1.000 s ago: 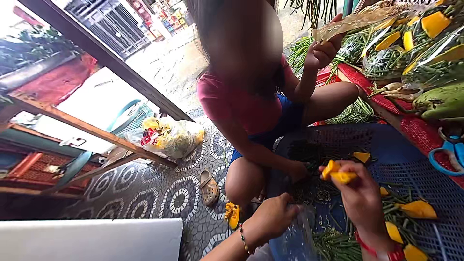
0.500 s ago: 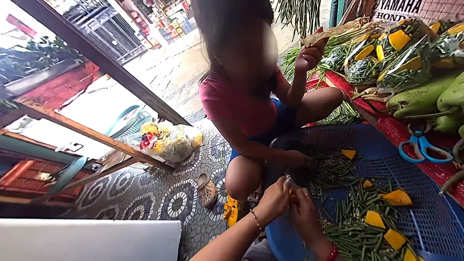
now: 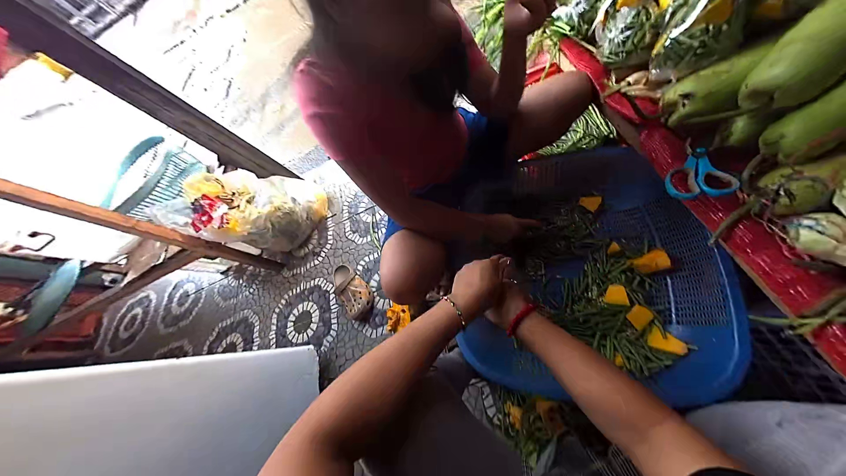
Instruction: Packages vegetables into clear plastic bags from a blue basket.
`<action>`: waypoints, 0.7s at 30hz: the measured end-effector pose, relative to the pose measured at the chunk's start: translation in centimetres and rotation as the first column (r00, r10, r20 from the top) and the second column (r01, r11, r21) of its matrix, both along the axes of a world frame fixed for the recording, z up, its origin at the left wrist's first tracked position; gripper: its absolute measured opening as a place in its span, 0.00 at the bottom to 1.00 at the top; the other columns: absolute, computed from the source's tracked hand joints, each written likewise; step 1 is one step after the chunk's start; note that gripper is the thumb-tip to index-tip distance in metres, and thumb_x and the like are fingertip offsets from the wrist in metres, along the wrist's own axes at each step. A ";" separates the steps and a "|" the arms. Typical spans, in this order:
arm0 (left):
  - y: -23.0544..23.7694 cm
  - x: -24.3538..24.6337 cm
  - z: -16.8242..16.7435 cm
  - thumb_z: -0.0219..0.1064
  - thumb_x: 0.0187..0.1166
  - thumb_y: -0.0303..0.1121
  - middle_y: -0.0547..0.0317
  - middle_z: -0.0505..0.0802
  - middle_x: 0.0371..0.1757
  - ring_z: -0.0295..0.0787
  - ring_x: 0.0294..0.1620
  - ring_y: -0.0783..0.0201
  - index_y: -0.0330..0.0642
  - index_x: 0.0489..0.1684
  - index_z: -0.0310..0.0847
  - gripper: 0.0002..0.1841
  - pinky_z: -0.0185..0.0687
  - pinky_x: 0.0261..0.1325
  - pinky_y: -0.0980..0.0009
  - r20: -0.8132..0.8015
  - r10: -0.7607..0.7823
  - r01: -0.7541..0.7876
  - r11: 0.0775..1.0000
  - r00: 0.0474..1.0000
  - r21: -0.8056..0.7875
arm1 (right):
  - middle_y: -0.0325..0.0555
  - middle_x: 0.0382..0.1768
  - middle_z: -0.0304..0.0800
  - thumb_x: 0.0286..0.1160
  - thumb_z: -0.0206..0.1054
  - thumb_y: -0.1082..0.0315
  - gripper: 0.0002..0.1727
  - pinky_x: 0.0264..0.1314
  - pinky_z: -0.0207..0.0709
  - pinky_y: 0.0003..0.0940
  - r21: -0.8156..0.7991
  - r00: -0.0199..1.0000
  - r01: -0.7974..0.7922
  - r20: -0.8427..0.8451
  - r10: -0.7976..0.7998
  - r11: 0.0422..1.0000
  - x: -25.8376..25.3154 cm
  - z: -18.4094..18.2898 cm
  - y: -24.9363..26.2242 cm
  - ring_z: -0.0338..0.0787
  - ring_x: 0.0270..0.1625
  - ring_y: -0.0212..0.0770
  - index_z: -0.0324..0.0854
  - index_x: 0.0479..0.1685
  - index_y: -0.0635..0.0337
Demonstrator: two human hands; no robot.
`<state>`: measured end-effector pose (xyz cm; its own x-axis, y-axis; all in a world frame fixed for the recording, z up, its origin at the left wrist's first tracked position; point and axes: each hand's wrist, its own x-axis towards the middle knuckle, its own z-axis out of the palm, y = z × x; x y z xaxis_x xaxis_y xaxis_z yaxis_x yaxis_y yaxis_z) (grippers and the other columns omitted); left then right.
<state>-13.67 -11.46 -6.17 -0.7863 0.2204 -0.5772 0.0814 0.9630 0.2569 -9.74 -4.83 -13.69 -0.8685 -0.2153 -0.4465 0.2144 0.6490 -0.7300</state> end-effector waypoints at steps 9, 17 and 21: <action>1.5 -0.3 -0.5 0.43 0.98 0.43 0.35 0.93 0.56 0.90 0.60 0.35 0.41 0.74 0.81 0.24 0.79 0.63 0.34 -0.062 -0.104 0.107 0.993 0.993 0.042 | 0.75 0.82 0.67 0.85 0.61 0.70 0.29 0.85 0.59 0.65 0.148 0.854 -0.471 0.323 0.408 0.870 -2.0 -3.5 3.5 0.66 0.86 0.70 0.64 0.83 0.76; 3.6 -0.5 -0.5 0.43 0.98 0.46 0.38 0.93 0.56 0.90 0.61 0.38 0.43 0.72 0.82 0.24 0.81 0.61 0.37 -0.041 -0.290 0.292 0.954 0.956 0.065 | 0.71 0.72 0.80 0.84 0.65 0.66 0.25 0.83 0.66 0.59 0.078 0.990 -0.123 0.084 0.116 0.989 -2.9 -7.1 6.9 0.77 0.79 0.63 0.74 0.75 0.74; 3.7 -0.6 0.0 0.43 0.98 0.44 0.38 0.93 0.55 0.90 0.60 0.37 0.42 0.72 0.82 0.24 0.81 0.59 0.37 -0.097 -0.304 0.313 0.945 0.948 0.095 | 0.73 0.76 0.76 0.88 0.60 0.66 0.25 0.85 0.61 0.61 0.219 0.950 -0.276 0.213 0.230 0.936 -3.3 -7.9 6.3 0.72 0.83 0.66 0.72 0.76 0.77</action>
